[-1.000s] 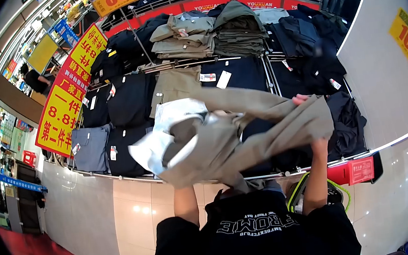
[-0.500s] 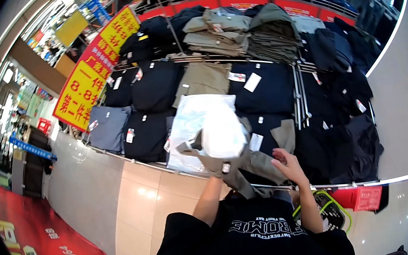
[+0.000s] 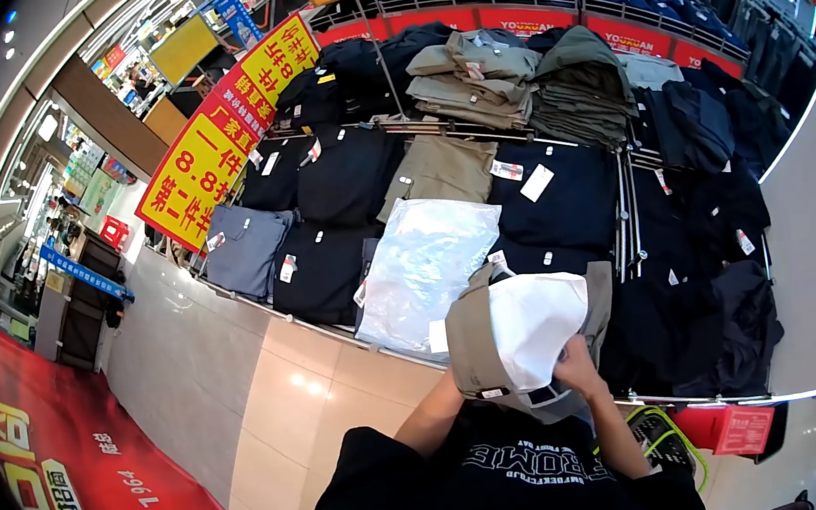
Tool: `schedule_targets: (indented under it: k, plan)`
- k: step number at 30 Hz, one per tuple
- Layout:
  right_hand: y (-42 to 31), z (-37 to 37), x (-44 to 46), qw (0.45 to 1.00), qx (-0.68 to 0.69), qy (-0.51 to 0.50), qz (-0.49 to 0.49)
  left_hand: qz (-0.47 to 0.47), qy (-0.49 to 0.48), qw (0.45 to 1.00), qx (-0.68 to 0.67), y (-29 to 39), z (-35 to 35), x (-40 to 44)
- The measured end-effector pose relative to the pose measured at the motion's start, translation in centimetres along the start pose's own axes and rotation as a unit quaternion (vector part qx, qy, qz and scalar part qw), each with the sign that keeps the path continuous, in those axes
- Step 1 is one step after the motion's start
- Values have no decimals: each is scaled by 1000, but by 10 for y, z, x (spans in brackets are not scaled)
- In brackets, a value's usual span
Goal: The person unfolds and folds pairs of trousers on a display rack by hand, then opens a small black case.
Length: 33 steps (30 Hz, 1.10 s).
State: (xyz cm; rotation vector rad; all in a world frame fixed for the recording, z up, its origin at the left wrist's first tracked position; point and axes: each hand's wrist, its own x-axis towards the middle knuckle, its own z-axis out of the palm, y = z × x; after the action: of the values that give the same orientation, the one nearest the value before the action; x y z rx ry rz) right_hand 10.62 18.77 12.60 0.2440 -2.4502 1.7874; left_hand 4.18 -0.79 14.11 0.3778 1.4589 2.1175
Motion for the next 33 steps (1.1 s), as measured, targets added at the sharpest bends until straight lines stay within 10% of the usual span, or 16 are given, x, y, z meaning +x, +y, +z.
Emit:
schedule_targets:
  k: [9,13,16,26,33]
  plan:
    - [6,56,-35,969,-140,192,-63,29,149,987,-45,0,-26,-1]
    - [-6,42,-22,976,-130,35,-173,61,204,975,-56,3,-37,7]
    - [12,56,-23,990,-53,-123,-43,73,234,968,-63,6,-43,8]
    - [-46,60,-8,969,46,-190,-151,102,290,949,-64,12,-62,3]
    - [24,99,-34,991,-35,-104,80,139,332,932,-46,21,-87,2]
